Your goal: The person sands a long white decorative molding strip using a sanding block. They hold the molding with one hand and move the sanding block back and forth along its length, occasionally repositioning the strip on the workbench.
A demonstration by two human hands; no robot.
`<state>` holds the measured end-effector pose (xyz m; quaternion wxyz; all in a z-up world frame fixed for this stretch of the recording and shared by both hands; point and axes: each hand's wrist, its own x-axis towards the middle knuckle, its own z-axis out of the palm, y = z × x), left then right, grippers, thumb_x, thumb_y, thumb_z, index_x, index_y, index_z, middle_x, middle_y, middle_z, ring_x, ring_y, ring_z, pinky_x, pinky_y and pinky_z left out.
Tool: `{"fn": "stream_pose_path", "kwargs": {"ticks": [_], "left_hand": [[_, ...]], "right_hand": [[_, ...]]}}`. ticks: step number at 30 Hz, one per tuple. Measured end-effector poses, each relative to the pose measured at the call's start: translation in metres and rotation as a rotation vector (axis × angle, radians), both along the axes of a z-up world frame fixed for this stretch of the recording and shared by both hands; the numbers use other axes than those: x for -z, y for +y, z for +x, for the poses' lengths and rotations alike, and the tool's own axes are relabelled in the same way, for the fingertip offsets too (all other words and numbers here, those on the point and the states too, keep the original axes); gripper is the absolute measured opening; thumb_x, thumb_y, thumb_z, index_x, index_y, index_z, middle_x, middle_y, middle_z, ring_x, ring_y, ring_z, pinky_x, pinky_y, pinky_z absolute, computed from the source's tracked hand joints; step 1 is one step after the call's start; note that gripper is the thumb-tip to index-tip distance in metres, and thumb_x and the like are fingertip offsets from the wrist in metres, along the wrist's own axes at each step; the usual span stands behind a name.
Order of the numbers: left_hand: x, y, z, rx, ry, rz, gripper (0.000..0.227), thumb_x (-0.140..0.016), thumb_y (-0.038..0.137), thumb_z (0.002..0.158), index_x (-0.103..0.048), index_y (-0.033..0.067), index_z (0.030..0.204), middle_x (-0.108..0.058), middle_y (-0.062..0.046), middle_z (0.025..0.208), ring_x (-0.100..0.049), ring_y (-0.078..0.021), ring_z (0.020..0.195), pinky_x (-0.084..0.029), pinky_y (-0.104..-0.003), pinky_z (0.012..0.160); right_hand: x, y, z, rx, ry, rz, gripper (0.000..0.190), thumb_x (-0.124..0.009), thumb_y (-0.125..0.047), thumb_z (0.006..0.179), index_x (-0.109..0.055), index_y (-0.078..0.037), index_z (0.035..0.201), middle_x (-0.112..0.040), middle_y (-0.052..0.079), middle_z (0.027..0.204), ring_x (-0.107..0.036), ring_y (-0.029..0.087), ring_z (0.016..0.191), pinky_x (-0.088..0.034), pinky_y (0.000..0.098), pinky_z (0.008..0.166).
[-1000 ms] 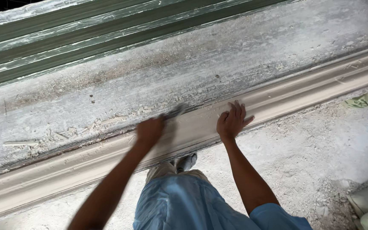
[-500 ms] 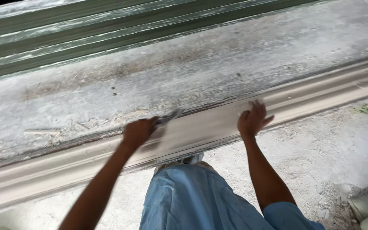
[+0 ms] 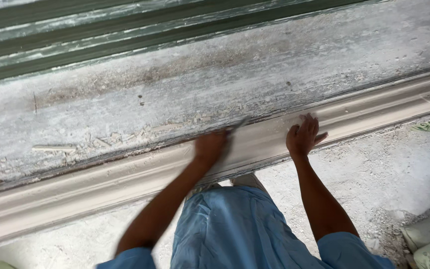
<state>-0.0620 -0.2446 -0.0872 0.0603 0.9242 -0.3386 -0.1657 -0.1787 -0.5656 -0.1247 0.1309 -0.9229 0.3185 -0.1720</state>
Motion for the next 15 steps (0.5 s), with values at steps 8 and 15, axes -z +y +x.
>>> {"fn": "stream_pose_path", "kwargs": {"ticks": [8, 15], "left_hand": [[-0.018, 0.021, 0.028, 0.064, -0.028, 0.004, 0.035, -0.042, 0.042, 0.107, -0.060, 0.0266, 0.133, -0.074, -0.012, 0.082, -0.071, -0.0334, 0.063, -0.054, -0.052, 0.049], [-0.029, -0.030, 0.001, -0.057, -0.027, 0.228, 0.049, -0.027, 0.057, 0.111, -0.057, 0.0248, 0.130, -0.070, -0.006, 0.069, -0.062, -0.0187, 0.050, -0.049, -0.036, 0.040]], "right_hand": [[-0.020, -0.052, -0.031, -0.055, 0.158, 0.108, 0.042, -0.044, -0.029, 0.100, -0.053, -0.013, 0.138, -0.041, 0.010, 0.161, -0.021, 0.036, 0.159, 0.002, 0.0832, 0.115], [-0.018, -0.143, -0.043, -0.170, 0.173, 0.107, 0.064, -0.045, -0.043, 0.103, -0.039, -0.007, 0.155, -0.018, 0.026, 0.168, -0.001, 0.050, 0.155, 0.004, 0.0845, 0.108]]}}
